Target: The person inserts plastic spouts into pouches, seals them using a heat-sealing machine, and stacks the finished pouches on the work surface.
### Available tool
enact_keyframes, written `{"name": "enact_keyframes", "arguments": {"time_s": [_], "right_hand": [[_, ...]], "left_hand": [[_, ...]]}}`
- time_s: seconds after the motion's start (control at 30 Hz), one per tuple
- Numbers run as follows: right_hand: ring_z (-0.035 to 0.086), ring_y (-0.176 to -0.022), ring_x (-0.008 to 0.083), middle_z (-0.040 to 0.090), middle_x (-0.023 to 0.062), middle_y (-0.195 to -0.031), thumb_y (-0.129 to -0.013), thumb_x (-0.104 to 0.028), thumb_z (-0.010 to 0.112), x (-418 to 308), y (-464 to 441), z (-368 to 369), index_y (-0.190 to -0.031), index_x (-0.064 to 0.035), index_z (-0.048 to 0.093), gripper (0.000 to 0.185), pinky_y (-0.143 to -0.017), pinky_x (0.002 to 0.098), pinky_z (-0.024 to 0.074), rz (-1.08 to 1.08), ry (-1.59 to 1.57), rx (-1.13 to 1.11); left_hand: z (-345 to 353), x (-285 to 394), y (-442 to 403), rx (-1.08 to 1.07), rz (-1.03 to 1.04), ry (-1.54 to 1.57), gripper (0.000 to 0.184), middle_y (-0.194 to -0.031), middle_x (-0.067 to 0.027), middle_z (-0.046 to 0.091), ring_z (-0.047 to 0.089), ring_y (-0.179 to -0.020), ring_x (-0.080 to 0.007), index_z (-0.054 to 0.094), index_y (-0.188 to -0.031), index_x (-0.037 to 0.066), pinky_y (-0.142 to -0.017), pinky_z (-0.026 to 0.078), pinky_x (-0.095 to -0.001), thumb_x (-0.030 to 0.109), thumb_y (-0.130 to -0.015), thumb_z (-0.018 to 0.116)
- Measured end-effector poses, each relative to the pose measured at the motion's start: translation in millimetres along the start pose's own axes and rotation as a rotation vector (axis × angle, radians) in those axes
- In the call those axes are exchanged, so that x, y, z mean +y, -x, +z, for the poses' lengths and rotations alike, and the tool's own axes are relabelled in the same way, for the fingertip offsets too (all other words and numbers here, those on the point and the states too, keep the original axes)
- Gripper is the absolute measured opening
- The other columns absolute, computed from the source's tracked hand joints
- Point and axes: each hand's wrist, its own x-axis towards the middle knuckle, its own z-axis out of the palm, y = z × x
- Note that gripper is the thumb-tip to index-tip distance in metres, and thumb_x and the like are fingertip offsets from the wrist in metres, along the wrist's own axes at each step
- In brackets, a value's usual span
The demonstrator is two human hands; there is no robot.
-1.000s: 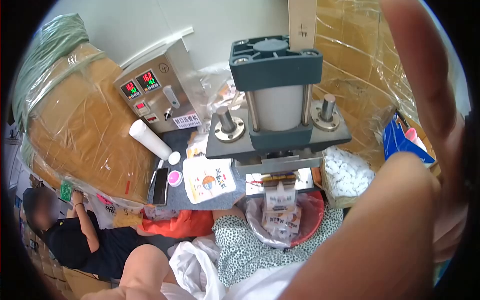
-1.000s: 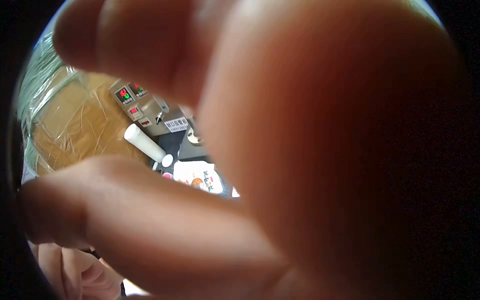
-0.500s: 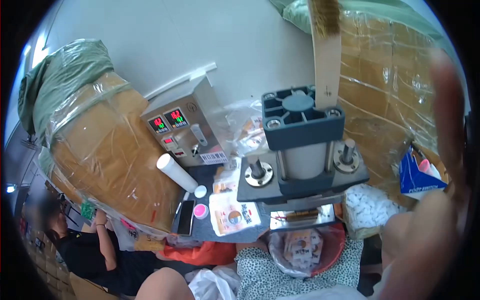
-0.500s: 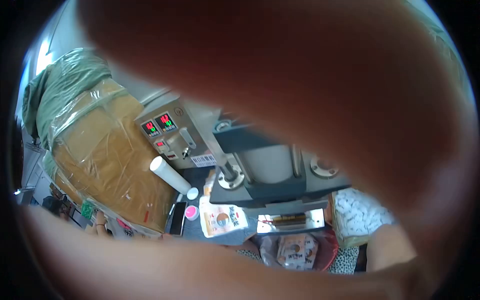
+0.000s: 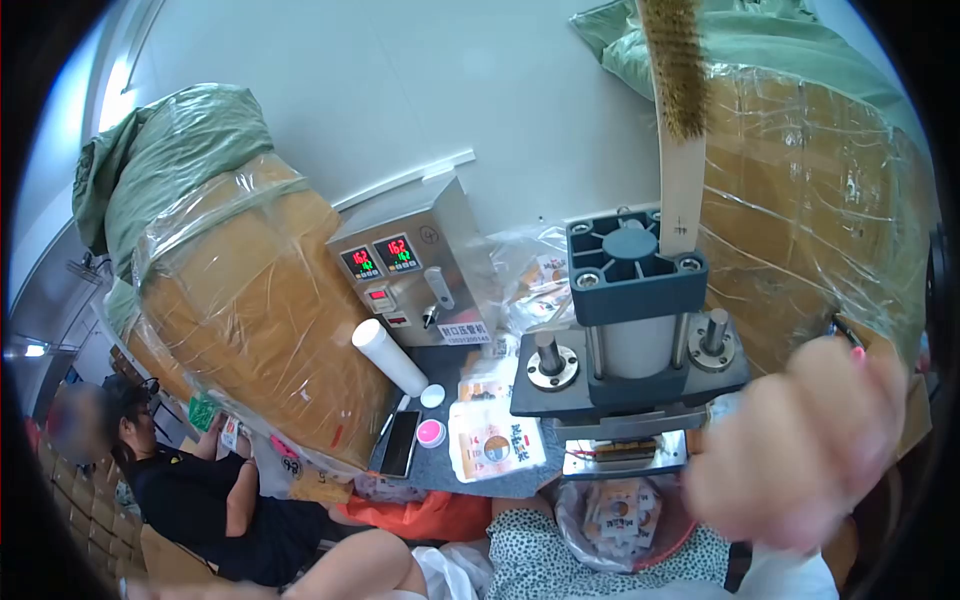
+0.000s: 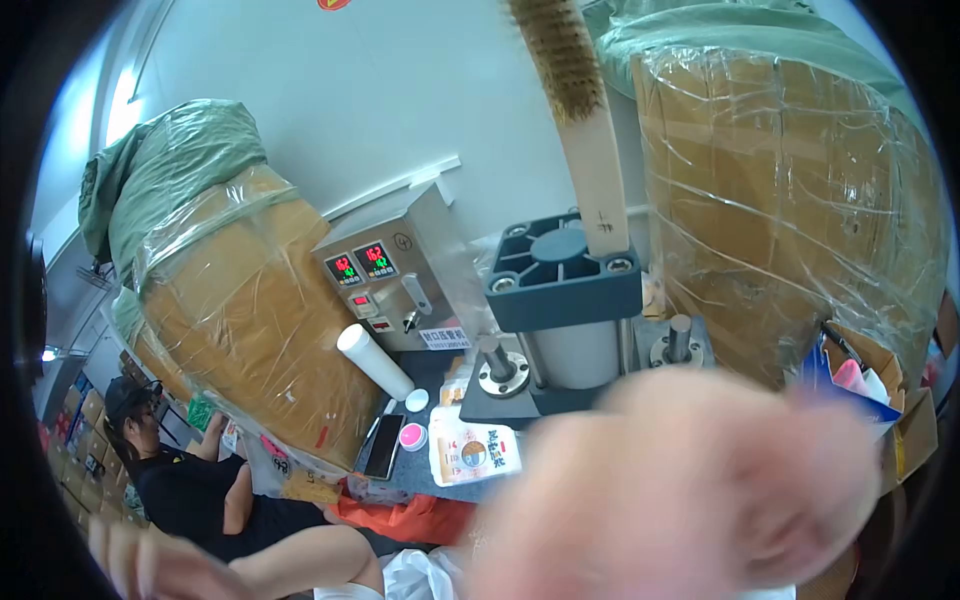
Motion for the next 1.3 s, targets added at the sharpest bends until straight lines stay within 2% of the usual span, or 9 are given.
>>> {"name": "enact_keyframes", "arguments": {"time_s": [0.1,0.2,0.4,0.9,1.07,1.3], "right_hand": [[0.059,-0.058,0.0275,0.068,0.0132,-0.090,-0.101,-0.030,0.050,5,-3,-4,-0.125,-0.0094,0.053,0.032,-0.052,0.0332,0.0464,0.001,0.011,-0.050],[0.059,-0.061,0.0274,0.069,0.0134,-0.091,-0.101,-0.030,0.051,10,-7,-9,-0.125,-0.0090,0.054,0.032,-0.054,0.0333,0.0468,-0.029,0.024,-0.101],[0.061,-0.065,0.0271,0.069,0.0140,-0.093,-0.100,-0.029,0.052,15,-7,-18,-0.125,-0.0083,0.055,0.032,-0.058,0.0336,0.0476,-0.088,0.065,-0.178],[0.064,-0.076,0.0266,0.070,0.0154,-0.097,-0.100,-0.028,0.054,11,-5,-20,-0.124,-0.0065,0.059,0.033,-0.066,0.0343,0.0496,-0.242,0.047,-0.443],[0.065,-0.080,0.0264,0.070,0.0159,-0.098,-0.100,-0.028,0.055,13,-4,-19,-0.124,-0.0059,0.061,0.034,-0.069,0.0346,0.0503,-0.270,0.019,-0.506],[0.066,-0.085,0.0261,0.071,0.0166,-0.100,-0.099,-0.027,0.056,12,-3,-15,-0.124,-0.0050,0.063,0.034,-0.074,0.0349,0.0512,-0.330,0.011,-0.579]], "left_hand": [[19,-47,-20,0.196,0.093,-0.766,0.031,-0.117,-0.0063,0.060,0.053,-0.115,-0.0178,0.062,-0.124,0.007,-0.105,0.038,-0.0364,0.020,-0.097,0.065],[3,-47,-14,0.078,-0.096,-0.602,0.032,-0.118,-0.0068,0.060,0.053,-0.116,-0.0181,0.060,-0.125,0.006,-0.105,0.038,-0.0362,0.020,-0.097,0.065],[-13,-72,-2,0.033,-0.213,-0.483,0.035,-0.120,-0.0076,0.059,0.053,-0.117,-0.0188,0.057,-0.127,0.005,-0.105,0.038,-0.0357,0.021,-0.097,0.064],[-13,-88,25,-0.019,-0.167,-0.133,0.042,-0.125,-0.0098,0.057,0.052,-0.120,-0.0205,0.050,-0.133,0.003,-0.105,0.038,-0.0345,0.021,-0.098,0.063],[4,-113,55,-0.123,-0.266,0.088,0.045,-0.127,-0.0105,0.057,0.052,-0.121,-0.0211,0.047,-0.135,0.002,-0.105,0.038,-0.0341,0.021,-0.098,0.063],[8,-133,69,-0.134,-0.340,0.198,0.048,-0.130,-0.0115,0.056,0.052,-0.122,-0.0219,0.044,-0.138,0.001,-0.104,0.038,-0.0335,0.022,-0.098,0.063]]}}
